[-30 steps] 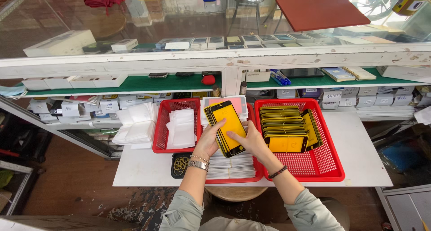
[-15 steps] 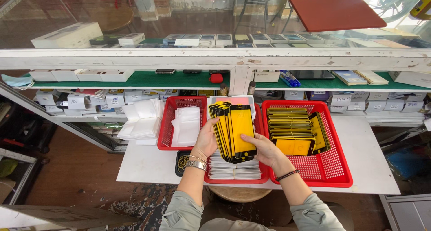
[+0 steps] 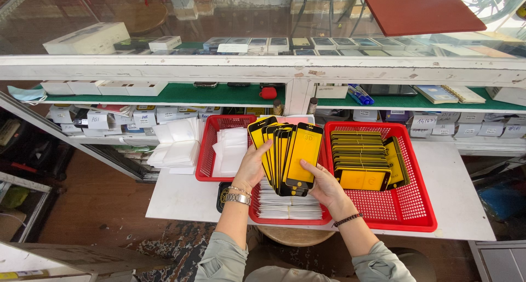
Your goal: The person sits at a shop counter and sorts tempered glass screen protectors. They pick up protectors with orange and yellow backing films one at a time, place them into white paper sleeves, and stack the sleeved protectors into red plastic baskets, working through the pile.
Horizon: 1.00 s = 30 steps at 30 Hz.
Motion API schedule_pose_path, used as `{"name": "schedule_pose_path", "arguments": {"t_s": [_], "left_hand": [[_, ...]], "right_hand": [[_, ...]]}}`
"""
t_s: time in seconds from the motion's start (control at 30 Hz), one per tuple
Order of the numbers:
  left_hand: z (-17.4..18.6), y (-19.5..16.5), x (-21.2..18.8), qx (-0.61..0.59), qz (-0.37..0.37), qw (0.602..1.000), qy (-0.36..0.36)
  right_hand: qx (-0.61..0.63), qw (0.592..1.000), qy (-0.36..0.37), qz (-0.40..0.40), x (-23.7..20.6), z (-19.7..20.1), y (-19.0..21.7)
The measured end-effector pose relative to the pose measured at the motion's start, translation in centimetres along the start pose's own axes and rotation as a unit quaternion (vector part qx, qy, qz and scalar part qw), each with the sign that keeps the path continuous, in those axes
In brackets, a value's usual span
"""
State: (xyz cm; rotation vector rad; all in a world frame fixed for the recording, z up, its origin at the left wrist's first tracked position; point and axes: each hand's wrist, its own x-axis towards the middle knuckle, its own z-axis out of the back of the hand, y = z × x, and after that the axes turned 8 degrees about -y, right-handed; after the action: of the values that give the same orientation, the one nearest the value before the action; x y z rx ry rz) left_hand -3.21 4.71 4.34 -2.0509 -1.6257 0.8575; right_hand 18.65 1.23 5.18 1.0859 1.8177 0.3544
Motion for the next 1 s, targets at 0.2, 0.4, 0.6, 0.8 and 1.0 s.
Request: {"name": "schedule_pose_path", "arguments": {"t_s": [0.2, 0.4, 0.6, 0.8, 1.0], "left_hand": [[-0.6, -0.4, -0.7, 0.027, -0.012, 1.000, -0.002], [-2.3, -0.3, -0.5, 0.098, 0.038, 0.993, -0.049], [-4.5, -0.4, 1.9, 0.334, -0.100, 0.920, -0.181], [-3.7, -0.5, 1.7, 0.273, -0.129, 0.948, -0.099], [-1.0, 3.4, -1.7, 0.259, -0.162, 0.951, -0.039]], "right_hand": [[0.012, 1.000, 0.020, -0.003, -0.2, 0.1, 0.1], [0.010, 1.000, 0.010, 0.011, 0.7, -1.1, -0.1], [-0.127, 0.985, 0.026, 0.113, 3.2, -3.0, 1.6], [-0.219, 0.940, -0.024, 0.262, 4.5, -3.0, 0.3], [-0.347, 0.879, 0.029, 0.326, 3.7, -0.7, -2.2]]}}
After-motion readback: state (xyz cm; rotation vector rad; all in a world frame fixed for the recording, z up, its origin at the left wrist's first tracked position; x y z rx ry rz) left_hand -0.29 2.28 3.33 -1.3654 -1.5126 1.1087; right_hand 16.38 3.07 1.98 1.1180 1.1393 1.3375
